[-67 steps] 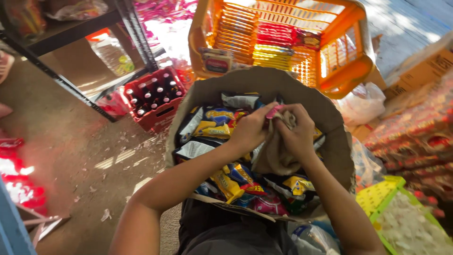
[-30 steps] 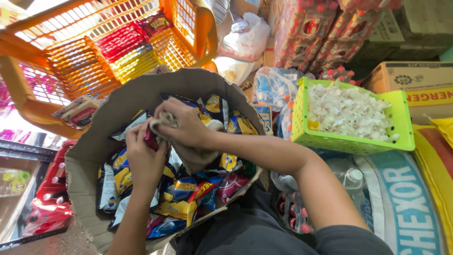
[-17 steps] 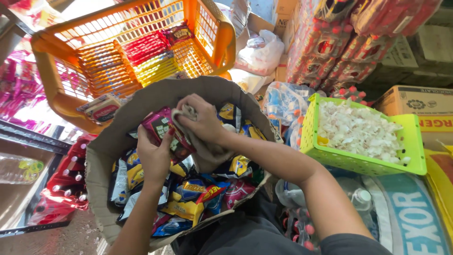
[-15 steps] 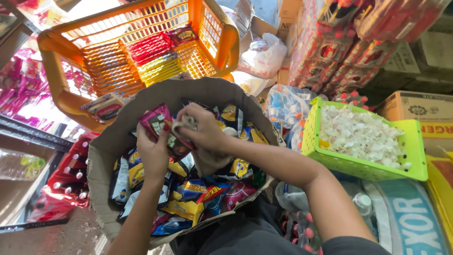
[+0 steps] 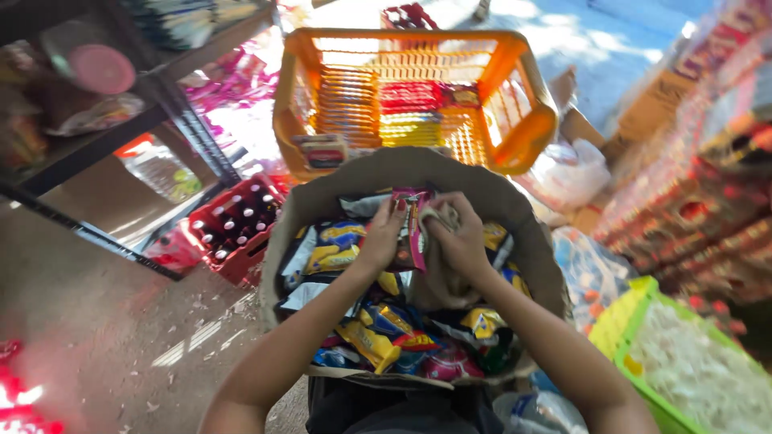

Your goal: Wiping down individual snack packets with a cloth and organizing them in a box.

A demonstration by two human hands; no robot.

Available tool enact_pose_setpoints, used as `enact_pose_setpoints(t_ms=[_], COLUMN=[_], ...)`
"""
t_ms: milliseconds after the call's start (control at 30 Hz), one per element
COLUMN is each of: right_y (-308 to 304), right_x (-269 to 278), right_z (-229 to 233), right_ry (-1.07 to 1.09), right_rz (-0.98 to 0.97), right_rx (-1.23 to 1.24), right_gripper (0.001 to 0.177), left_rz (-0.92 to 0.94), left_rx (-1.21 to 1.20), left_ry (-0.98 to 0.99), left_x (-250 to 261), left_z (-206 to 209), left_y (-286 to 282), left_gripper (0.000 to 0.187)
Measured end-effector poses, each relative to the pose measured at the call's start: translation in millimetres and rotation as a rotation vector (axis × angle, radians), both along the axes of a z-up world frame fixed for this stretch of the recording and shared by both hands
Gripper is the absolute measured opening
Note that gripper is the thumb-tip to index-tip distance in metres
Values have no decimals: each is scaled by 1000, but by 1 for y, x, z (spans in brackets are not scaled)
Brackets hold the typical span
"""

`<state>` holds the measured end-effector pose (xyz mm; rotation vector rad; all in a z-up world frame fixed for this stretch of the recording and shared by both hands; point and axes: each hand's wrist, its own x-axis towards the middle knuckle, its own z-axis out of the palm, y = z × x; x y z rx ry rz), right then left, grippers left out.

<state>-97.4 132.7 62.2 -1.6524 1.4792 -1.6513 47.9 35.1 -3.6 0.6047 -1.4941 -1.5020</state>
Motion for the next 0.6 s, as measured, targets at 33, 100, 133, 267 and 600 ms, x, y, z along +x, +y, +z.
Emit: enact_pose_setpoints(t_ms=[33, 100, 133, 267, 600], right_y=[5, 17, 15, 9, 17], right_x=[5, 12, 14, 15, 17], right_z=[1, 1, 5, 15, -1], right_ry=[10, 78, 84, 205, 29], right_rz=[25, 138, 156, 104, -40], right_rx=[-8, 26, 22, 14, 58], right_gripper=[25, 25, 25, 23, 18], left_rz=[25, 53, 70, 53, 25], left_rx=[-8, 153, 148, -12, 146], left_ry=[10, 117, 124, -46, 119], left_x=[1, 1, 3, 10, -3], left_z=[-6, -20, -16, 1, -5], left_y=[-5, -13, -16, -11, -2], left_gripper=[44, 43, 43, 42, 38])
